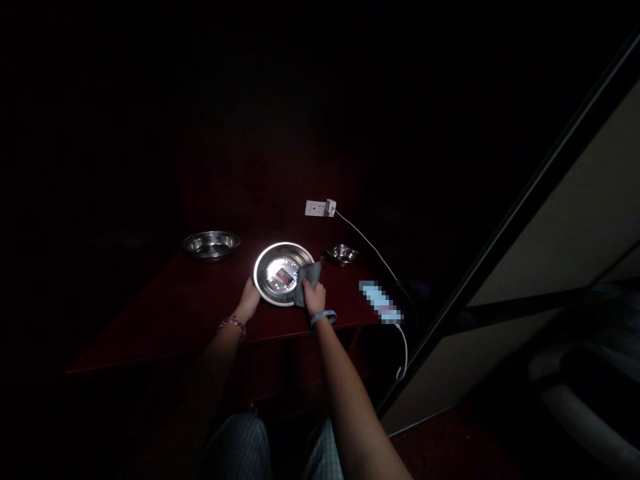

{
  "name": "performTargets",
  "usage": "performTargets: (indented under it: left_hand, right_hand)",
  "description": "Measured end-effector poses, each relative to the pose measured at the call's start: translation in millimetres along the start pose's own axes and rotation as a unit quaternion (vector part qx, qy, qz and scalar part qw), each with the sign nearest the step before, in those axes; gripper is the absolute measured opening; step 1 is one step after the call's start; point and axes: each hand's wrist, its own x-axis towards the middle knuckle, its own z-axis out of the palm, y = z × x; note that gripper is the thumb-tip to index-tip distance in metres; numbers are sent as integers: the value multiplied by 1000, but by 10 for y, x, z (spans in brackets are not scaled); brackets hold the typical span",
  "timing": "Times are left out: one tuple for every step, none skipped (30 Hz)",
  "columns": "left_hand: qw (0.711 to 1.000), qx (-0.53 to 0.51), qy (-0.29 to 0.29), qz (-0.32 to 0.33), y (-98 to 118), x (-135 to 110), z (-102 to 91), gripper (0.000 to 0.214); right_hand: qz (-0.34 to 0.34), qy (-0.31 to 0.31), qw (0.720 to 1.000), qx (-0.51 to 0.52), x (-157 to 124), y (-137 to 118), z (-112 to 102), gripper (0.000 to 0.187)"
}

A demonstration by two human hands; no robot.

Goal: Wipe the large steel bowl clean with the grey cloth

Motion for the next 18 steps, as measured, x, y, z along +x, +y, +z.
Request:
performTargets:
  left_hand:
    - [1000,1,4,-3,0,-2,0,43]
    - [1000,1,8,-6,-3,-4,-1,42]
    - [1000,1,12,-8,-7,-5,-2,40]
    - [1000,0,15,-7,-11,-6,-4,39]
    - [1000,-2,17,-6,-13,-8,-4,38]
    - [1000,-3,17,-4,-12,-11,-3,37]
    - [1000,-5,15,-2,-6,-16,-1,38]
    - [1000,-6,9,0,2,-22,3,40]
    - [1000,-8,1,3,14,-27,7,41]
    - [1000,-11,-4,3,25,-32,11,42]
    - [1000,-13,-6,2,35,-35,15,41]
    - [1000,-15,-4,-2,41,-35,17,40]
    - [1000,-17,-1,-5,41,-33,17,38]
    - [1000,-19,2,-6,35,-28,15,38]
    - [1000,-20,2,-3,23,-21,11,41]
    - [1000,-19,-1,2,5,-11,5,44]
    - [1000,-18,-3,8,-17,1,-2,48]
    - [1000,-17,0,12,-42,14,-10,51]
  right_hand:
    - [-1,1,1000,-1,-2,0,-1,29]
    - [-3,2,1000,-1,-3,1,-3,29]
    - [-5,2,1000,-1,-4,4,-4,29]
    - [-7,2,1000,-1,-4,7,-4,28]
    - [-8,2,1000,0,-3,11,-4,28]
    - [-8,4,1000,2,-1,15,-2,28]
    - [-8,5,1000,5,2,19,0,27]
    - [-7,7,1000,7,5,22,3,27]
    - [-6,8,1000,8,8,25,6,27]
    - [-4,9,1000,8,10,26,8,27]
    - [-3,9,1000,6,11,26,11,27]
    - [-3,8,1000,4,12,24,12,27]
    - [-3,7,1000,1,11,22,12,28]
    - [-2,6,1000,-1,10,19,12,28]
    - [-3,6,1000,-4,9,16,10,28]
    - [-2,5,1000,-7,7,13,7,28]
    - [-1,4,1000,-9,6,10,4,28]
    - [0,4,1000,-10,5,8,1,29]
